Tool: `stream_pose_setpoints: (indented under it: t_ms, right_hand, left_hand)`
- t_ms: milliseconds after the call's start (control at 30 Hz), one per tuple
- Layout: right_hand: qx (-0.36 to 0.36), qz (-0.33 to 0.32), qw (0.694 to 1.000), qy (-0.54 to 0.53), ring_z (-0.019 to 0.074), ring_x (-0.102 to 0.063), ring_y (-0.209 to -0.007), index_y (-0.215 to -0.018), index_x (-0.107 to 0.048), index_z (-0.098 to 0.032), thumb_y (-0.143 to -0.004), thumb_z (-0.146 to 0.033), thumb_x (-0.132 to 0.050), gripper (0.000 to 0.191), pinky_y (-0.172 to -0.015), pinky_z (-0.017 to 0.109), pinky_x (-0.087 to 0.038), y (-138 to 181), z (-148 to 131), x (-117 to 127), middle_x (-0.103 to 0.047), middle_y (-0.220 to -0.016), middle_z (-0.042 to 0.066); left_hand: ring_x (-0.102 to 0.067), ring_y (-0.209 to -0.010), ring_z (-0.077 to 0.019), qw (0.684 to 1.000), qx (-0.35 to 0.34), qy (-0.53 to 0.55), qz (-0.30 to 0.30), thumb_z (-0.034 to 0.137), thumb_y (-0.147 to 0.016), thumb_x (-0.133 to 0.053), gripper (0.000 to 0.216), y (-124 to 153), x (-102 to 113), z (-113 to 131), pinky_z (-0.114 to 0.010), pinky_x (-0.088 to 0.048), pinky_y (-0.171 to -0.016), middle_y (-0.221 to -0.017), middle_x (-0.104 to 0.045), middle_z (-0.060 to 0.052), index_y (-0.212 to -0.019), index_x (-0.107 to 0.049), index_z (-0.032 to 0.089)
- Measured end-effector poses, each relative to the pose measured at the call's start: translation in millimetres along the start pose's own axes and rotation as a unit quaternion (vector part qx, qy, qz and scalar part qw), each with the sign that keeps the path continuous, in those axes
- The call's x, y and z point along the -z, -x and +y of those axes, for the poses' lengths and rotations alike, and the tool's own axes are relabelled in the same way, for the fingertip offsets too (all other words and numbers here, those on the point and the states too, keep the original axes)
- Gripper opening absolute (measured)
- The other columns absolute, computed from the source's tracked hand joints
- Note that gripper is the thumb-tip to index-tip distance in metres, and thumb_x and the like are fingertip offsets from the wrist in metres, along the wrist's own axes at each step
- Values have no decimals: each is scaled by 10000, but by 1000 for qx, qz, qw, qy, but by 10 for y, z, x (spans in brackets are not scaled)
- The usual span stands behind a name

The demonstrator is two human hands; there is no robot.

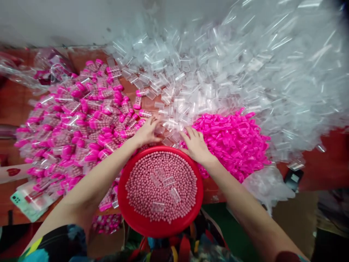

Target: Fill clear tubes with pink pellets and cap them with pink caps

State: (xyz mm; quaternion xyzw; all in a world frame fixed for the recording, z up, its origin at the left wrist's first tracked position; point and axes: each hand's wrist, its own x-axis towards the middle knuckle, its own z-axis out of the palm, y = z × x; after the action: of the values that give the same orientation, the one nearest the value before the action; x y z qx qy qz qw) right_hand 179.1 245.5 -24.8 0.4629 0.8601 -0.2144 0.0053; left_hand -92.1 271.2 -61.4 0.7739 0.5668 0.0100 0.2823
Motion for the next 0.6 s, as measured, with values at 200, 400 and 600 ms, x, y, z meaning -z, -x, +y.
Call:
stream_pose_setpoints:
  t_ms: [200,400,600]
  right_hand:
    - [46,-55,996,60,474,-174,-1494,-1562,-288,-222,-783,-339,-769,923,-1120,667,-237,-396,-67,-207,-150,-1641,250]
    - [39,-34,999,14,471,-276,-1426,-1518,-371,-221,-711,-470,-818,955,-1057,606,-369,-740,-48,-212,-222,-1629,206]
    - [28,22,999,19,406,-349,-1348,-1450,-440,-157,-822,-371,-694,711,-991,568,-418,-797,-80,-310,-420,-1506,207]
  left_hand:
    - [-287,-1444,-456,994,-58,-66,-58,229,-619,-813,1110,10,-33,53,-572,-338,-1117,-1613,-197,-273,-1552,-219,143]
    - [-306,-1464,-377,994,29,93,51,207,-576,-839,1123,-257,-134,34,-491,-388,-1123,-1588,-231,-251,-1533,-255,144]
    - [-460,-1348,-288,956,29,240,163,89,-617,-683,654,-393,-264,117,-446,-376,-1136,-1377,-512,-164,-1256,-552,135]
